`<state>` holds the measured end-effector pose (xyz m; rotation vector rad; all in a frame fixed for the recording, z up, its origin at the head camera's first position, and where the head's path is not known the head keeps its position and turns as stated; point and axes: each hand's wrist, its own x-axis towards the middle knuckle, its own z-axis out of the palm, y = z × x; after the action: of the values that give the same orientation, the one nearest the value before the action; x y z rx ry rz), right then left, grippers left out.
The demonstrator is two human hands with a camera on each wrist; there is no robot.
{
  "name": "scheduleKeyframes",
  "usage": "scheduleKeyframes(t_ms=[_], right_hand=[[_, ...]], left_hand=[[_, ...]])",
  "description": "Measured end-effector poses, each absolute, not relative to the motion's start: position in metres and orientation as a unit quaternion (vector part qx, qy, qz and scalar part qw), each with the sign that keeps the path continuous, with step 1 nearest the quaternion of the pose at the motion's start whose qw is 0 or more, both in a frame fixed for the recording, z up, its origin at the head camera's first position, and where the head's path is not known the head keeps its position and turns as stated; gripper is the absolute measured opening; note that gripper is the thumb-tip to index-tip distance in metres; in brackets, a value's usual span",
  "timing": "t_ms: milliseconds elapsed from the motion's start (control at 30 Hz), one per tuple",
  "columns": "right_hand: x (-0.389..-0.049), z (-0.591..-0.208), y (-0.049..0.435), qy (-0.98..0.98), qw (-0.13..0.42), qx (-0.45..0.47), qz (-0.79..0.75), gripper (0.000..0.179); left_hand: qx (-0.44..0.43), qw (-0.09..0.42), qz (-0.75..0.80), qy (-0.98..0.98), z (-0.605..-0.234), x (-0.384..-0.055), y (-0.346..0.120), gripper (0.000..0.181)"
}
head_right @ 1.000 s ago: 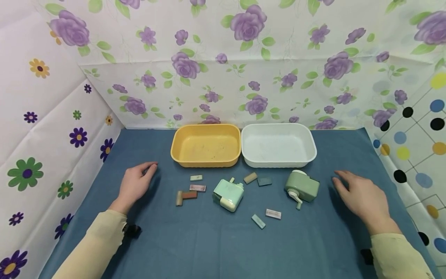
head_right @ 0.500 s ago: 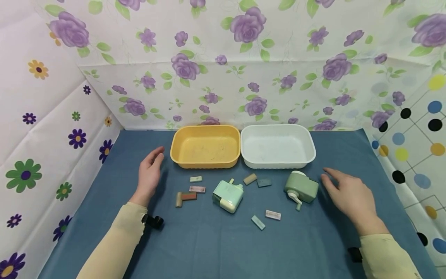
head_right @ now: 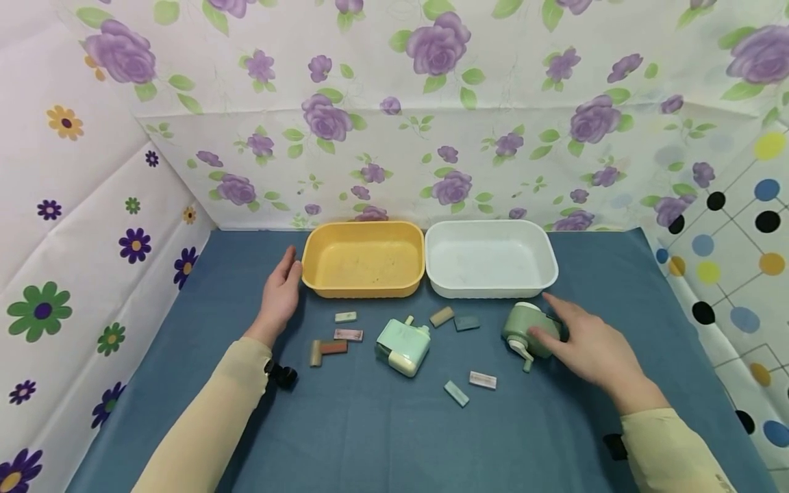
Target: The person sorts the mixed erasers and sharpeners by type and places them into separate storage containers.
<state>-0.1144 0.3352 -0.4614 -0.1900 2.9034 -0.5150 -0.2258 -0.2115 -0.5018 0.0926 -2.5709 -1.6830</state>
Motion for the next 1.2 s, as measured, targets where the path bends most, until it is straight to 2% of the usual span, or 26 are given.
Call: scheduleKeyframes(t_ms=[400, 600, 900, 1200], right_hand=[[-0.127, -0.476, 0.325, 0.975, 0.097, -0.086, -0.179, 0.101], [-0.134, -0.479, 0.315, 0.969, 0.113, -0.06, -0.213, 0.101], [-0.121, -0.486, 0.311, 0.966, 0.125, -0.029, -0.223, 0.103], [-0.129, -0.48, 0.306, 0.966, 0.12, -0.024, -0.228, 0.106]], left_hand=[[-0.004, 0.017, -0.538, -0.842, -0.503, -0.236, -0.204, 0.06], [-0.025, 0.011, -0.51, -0.86, -0.505, -0.235, -0.202, 0.059], [-0.017, 0.0, -0.548, -0.836, -0.517, -0.226, -0.201, 0.058], [-0.03, -0.022, -0.579, -0.815, -0.505, -0.232, -0.207, 0.058]])
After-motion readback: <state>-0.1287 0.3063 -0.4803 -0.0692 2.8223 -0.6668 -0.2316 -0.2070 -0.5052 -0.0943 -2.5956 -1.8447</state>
